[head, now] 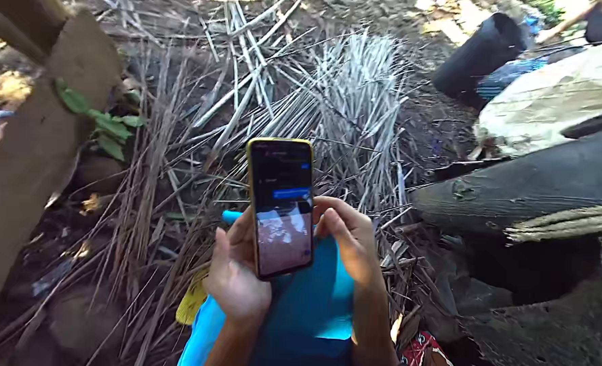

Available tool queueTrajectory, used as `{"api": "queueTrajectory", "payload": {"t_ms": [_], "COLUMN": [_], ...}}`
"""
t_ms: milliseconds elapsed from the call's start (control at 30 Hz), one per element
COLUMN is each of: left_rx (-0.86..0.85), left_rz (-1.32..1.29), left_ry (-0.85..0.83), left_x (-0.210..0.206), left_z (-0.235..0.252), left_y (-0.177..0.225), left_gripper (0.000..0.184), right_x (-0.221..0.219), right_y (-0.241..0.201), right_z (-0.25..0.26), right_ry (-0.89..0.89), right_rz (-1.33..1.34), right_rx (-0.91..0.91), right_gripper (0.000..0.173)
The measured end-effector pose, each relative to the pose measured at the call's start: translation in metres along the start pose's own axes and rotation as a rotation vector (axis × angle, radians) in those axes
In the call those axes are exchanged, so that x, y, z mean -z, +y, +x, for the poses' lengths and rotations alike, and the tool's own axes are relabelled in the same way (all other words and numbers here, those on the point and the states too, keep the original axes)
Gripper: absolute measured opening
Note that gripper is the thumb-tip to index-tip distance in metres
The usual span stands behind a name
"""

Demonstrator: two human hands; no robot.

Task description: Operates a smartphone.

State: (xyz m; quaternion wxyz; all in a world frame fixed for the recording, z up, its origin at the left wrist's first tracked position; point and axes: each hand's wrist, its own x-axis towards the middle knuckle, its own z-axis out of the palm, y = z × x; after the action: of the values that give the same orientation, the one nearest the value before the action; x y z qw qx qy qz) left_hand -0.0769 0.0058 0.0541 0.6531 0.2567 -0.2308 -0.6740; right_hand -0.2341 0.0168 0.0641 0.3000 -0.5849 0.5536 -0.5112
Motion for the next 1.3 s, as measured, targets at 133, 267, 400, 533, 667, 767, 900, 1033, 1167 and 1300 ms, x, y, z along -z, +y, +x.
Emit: {"api": "queueTrajectory", "payload": {"t_ms": [133, 267, 400, 533, 667, 767, 900, 1033, 1167, 1300], "left_rx": [0.039, 0.037, 0.054, 0.051, 0.057, 0.058, 0.062, 0.062, 0.066, 0.068], "left_rz": [-0.025, 0.019, 0.020, 0.000, 0.012, 0.019, 0.017, 0.018, 0.029, 0.040], "left_ry": [0.006, -0.002, -0.005, -0.023, -0.024, -0.025, -0.009, 0.002, 0.012, 0.015], "left_x": [0.0010, 0.0006, 0.0002, -0.0001, 0.0000, 0.0005, -0.0003, -0.0004, -0.0007, -0.0013], "left_z": [-0.0002, -0.0039, -0.0044, -0.0046, -0.0047, -0.0041, -0.0037, -0.0036, -0.0031, -0.0030], "left_y": [0.0020, 0.0050, 0.0065, 0.0057, 0.0052, 0.0049, 0.0053, 0.0053, 0.0053, 0.0058], "left_gripper": [0.075, 0.075, 0.073, 0.072, 0.071, 0.070, 0.068, 0.068, 0.067, 0.066], "right_x": [-0.0013, -0.0024, -0.0010, 0.0003, 0.0004, 0.0006, 0.0003, 0.0007, 0.0011, 0.0013], "right_y": [0.0011, -0.0014, -0.0029, -0.0046, -0.0045, -0.0044, -0.0041, -0.0038, -0.0037, -0.0026], "right_z": [-0.0033, -0.0065, -0.0074, -0.0091, -0.0096, -0.0091, -0.0084, -0.0085, -0.0084, -0.0087], "right_ry": [-0.014, -0.095, -0.103, -0.097, -0.090, -0.094, -0.089, -0.092, -0.093, -0.095], "right_rz": [-0.103, -0.286, -0.313, -0.354, -0.376, -0.375, -0.401, -0.412, -0.403, -0.396], "right_rx": [0.015, 0.010, 0.056, 0.067, 0.069, 0.071, 0.090, 0.093, 0.086, 0.094], "right_gripper": [0.036, 0.029, 0.031, 0.035, 0.033, 0.034, 0.038, 0.038, 0.039, 0.039]}}
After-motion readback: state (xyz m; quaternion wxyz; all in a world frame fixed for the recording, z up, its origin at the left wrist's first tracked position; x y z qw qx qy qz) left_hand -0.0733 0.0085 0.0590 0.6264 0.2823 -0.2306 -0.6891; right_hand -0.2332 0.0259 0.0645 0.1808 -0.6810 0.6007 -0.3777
